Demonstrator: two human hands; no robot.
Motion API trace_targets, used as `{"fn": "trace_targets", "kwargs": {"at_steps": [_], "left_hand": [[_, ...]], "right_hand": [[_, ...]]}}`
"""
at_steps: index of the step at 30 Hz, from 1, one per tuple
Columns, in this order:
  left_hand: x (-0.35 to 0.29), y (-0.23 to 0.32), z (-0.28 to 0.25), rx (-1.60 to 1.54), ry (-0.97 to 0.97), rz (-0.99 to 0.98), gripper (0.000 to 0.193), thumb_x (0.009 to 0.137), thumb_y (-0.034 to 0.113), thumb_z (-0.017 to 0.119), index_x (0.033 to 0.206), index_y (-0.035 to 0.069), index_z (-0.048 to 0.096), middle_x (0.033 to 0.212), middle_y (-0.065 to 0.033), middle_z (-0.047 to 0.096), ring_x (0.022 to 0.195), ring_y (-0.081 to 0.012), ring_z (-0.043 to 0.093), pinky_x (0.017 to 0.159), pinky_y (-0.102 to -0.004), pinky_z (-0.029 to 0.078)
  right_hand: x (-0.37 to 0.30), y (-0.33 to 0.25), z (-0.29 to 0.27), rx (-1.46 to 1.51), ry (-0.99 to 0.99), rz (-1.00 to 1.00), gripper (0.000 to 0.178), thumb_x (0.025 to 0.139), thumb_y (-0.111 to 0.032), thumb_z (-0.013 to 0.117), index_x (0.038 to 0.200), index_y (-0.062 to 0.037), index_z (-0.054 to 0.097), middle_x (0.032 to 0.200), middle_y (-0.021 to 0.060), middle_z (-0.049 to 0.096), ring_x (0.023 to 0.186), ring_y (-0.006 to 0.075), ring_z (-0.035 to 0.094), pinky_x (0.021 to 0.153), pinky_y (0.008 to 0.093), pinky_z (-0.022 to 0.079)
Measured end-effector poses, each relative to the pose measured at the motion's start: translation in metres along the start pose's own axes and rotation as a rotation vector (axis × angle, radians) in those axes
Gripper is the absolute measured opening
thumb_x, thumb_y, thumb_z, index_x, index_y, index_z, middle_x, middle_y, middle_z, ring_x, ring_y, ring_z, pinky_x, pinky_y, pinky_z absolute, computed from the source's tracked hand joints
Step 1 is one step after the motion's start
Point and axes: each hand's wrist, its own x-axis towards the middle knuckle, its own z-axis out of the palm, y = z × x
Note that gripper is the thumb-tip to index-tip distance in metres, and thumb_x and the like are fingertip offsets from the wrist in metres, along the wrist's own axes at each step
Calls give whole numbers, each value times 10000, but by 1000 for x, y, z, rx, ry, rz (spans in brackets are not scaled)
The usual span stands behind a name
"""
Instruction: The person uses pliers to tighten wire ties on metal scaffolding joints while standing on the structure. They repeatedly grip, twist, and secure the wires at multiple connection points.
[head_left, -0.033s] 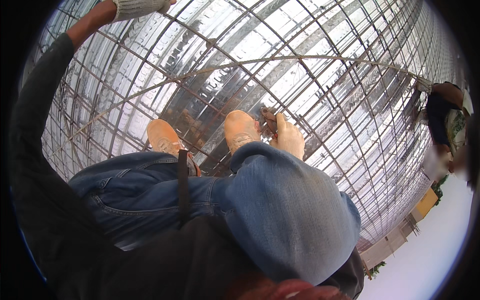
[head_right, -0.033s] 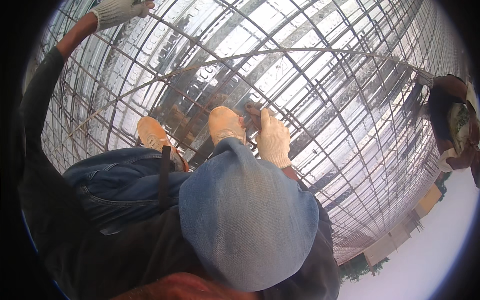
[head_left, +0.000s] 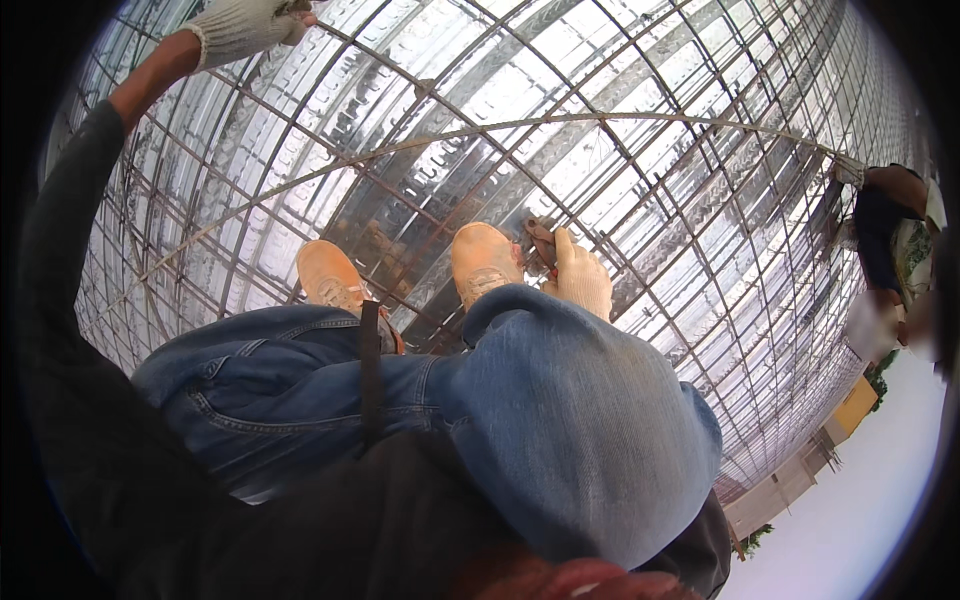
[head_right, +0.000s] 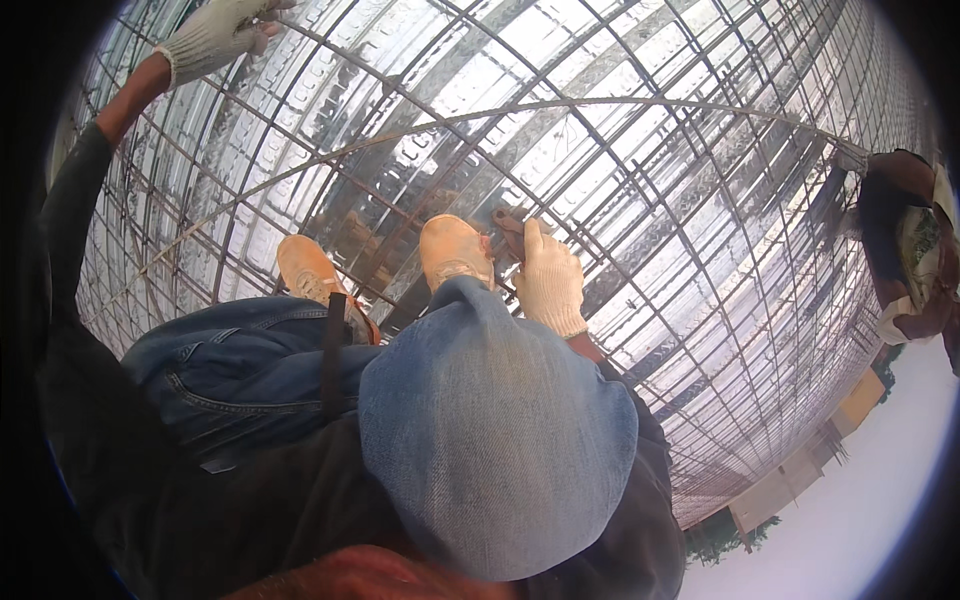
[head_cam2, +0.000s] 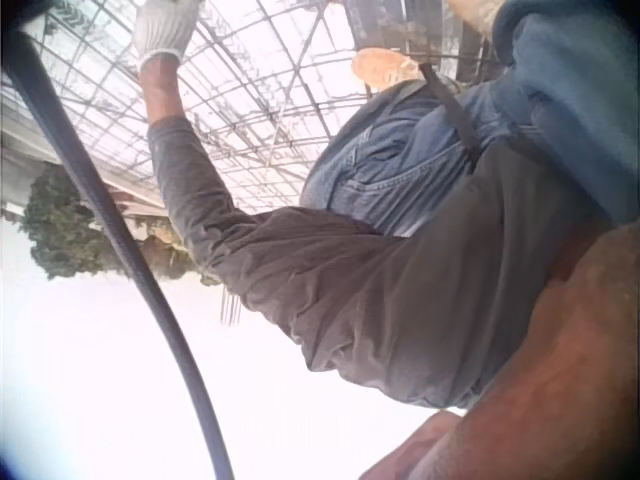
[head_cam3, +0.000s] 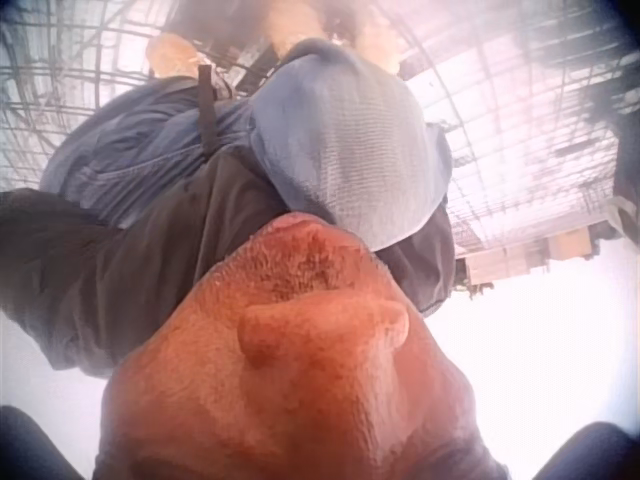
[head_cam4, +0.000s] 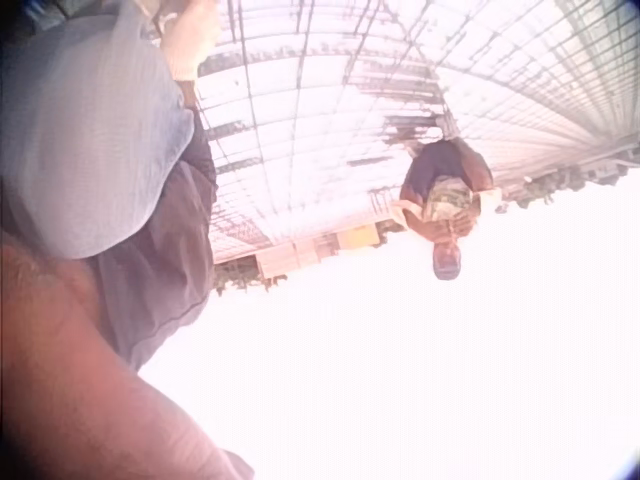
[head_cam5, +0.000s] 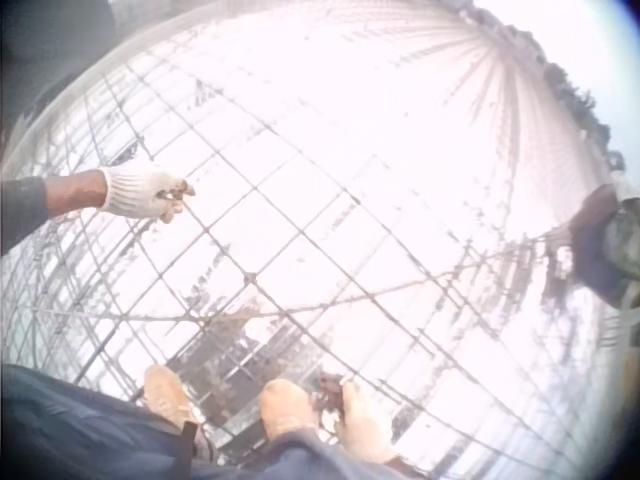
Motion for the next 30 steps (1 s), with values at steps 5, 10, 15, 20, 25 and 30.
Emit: {"fn": "trace_targets", "kwargs": {"at_steps": [5,10,15,20,25,30], "left_hand": [[-112,-96,81,-206,79,-193,577,1057,302,695,1615,178,615,1412,-198,775,1281,-273,764,1091,-409,567],[-133,-105,190,-449,392,-298,679,997,126,736,1654,157,566,1507,-207,720,1375,-278,710,1178,-424,520],[-132,-125,258,-575,705,-289,651,975,2,756,1604,62,596,1541,-187,691,1371,-264,711,1195,-396,526],[-131,-126,270,-158,794,-156,463,995,132,810,1450,101,732,1321,-161,780,1192,-332,754,1042,-441,575],[-134,-129,272,-98,801,-110,383,1010,256,787,1369,125,776,1241,-121,796,1160,-346,732,1019,-467,539],[-135,-133,273,-91,735,-135,388,999,275,799,1365,148,780,1249,-99,795,1206,-329,715,1039,-469,530]], "right_hand": [[3,16,-30,411,-113,-19,736,913,-156,760,1593,-9,521,1018,183,711,992,346,730,894,487,595],[21,0,-123,561,-308,107,538,1026,-239,673,1471,61,638,804,-8,606,754,117,578,702,342,501],[54,16,-174,539,-129,48,617,996,-179,597,1585,2,564,918,32,680,820,152,637,803,381,562],[96,11,-188,-10,-210,78,776,981,-112,569,1739,-185,419,1138,287,761,1004,414,775,946,501,584],[120,26,-166,-248,-126,-14,686,1021,-73,563,1695,-129,448,1285,368,729,1194,535,717,1023,593,564],[121,20,-155,-243,-101,52,687,1010,-35,568,1685,-70,443,1292,377,717,1202,521,715,1038,583,563]]}}
